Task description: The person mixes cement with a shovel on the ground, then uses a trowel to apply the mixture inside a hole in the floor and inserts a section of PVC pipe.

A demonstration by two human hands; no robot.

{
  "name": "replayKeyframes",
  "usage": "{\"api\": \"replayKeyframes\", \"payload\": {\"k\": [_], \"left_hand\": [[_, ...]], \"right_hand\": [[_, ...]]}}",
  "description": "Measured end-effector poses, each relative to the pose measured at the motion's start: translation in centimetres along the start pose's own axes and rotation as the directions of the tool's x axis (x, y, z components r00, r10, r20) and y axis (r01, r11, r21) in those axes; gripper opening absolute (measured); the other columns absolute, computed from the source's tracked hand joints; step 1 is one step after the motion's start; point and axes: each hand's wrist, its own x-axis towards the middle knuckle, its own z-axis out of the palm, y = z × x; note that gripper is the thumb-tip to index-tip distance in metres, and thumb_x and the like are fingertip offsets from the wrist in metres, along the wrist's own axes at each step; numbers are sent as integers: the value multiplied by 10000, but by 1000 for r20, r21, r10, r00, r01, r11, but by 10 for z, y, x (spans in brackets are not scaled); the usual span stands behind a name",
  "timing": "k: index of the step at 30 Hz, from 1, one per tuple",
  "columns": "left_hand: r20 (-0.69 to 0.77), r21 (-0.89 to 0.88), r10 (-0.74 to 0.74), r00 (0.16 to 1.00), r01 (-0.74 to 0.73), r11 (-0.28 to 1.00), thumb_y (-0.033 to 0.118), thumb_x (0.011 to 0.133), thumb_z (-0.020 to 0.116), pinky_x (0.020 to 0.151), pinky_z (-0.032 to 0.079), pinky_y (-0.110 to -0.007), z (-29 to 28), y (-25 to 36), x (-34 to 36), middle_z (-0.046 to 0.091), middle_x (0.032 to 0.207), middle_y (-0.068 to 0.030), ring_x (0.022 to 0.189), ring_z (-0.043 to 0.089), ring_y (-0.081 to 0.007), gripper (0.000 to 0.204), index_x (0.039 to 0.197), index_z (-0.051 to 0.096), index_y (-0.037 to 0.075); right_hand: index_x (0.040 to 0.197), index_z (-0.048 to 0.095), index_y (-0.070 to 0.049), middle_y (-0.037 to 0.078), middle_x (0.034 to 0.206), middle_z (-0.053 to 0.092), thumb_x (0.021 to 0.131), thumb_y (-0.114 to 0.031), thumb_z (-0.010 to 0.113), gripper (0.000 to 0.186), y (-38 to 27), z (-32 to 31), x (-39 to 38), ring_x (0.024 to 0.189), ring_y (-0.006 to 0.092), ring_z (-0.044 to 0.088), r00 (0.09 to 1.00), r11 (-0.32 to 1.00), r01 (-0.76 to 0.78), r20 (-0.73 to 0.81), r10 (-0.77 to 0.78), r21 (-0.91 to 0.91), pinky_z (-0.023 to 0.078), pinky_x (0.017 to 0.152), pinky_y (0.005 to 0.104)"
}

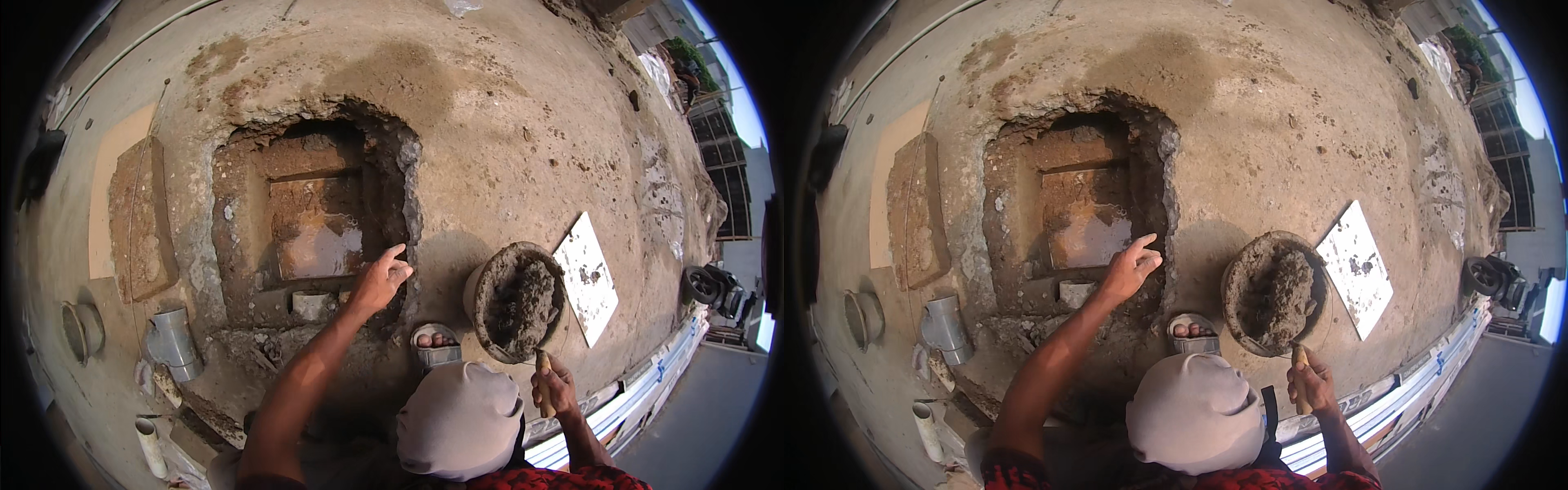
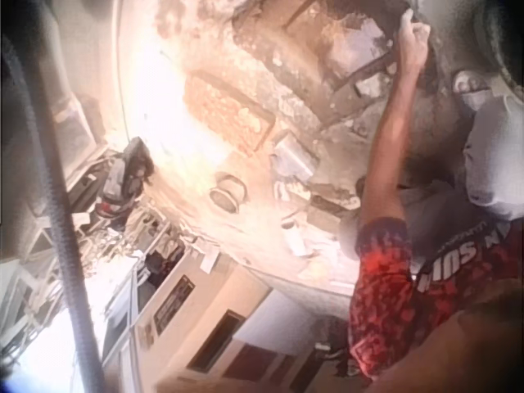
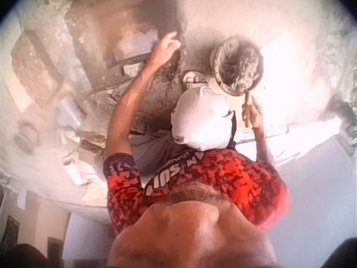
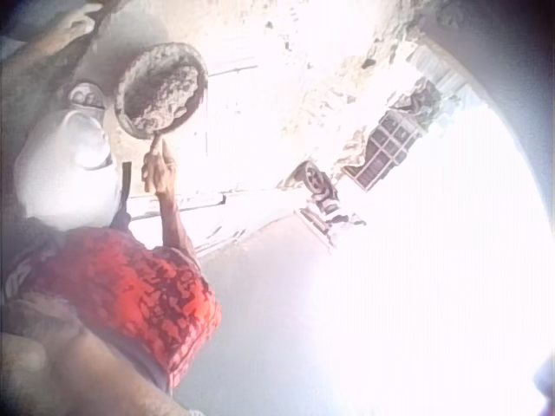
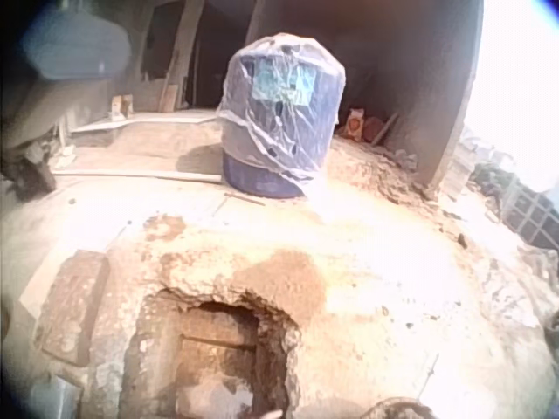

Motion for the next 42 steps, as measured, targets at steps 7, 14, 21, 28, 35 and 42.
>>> {"api": "replayKeyframes", "payload": {"k": [7,14,21,28,35,42], "left_hand": [[-747,232,65,662,168,958,152,893,575,896,456,-381,-212,-54,5,621,1123,-188,1032,602,-301,424,1273,475,-8],[-887,441,74,455,790,425,203,790,703,1024,355,-465,-366,-77,-63,292,1449,-224,1274,384,-403,777,1415,267,51],[-804,581,-113,583,812,55,245,716,778,1076,322,-466,-426,-91,-116,136,1535,-168,1358,251,-423,1027,1492,111,157],[-644,657,-220,732,678,329,138,499,874,1136,243,-439,-450,-86,-139,77,1547,-161,1392,144,-427,1263,1495,99,200],[-647,659,-175,742,659,363,158,499,864,1123,280,-441,-453,-85,-123,96,1552,-111,1386,166,-423,1245,1492,116,234],[-669,650,-186,720,687,323,139,503,853,1135,240,-447,-451,-85,-147,99,1549,-132,1392,158,-419,1210,1489,155,211]], "right_hand": [[1332,450,-42,43,664,552,860,-374,631,605,-44,20,-18,440,123,526,987,978,122,-87,-138,-170,436,396,235],[1340,428,-7,61,692,555,873,-328,631,602,-102,88,13,439,124,506,968,959,219,164,-191,-180,441,408,228],[1329,429,-17,78,771,581,902,-224,588,500,-129,215,115,503,149,553,823,987,62,567,32,-146,459,440,248],[1132,474,-88,87,796,576,933,-250,486,257,-128,356,304,498,137,523,722,969,-223,651,235,-103,452,405,256],[1052,472,-46,101,776,545,940,-215,455,204,-128,445,561,568,159,557,863,841,-349,493,116,413,471,431,225],[1056,493,-43,103,740,555,879,-225,520,256,-87,482,489,514,196,556,933,888,250,340,-115,-386,484,432,332]]}}
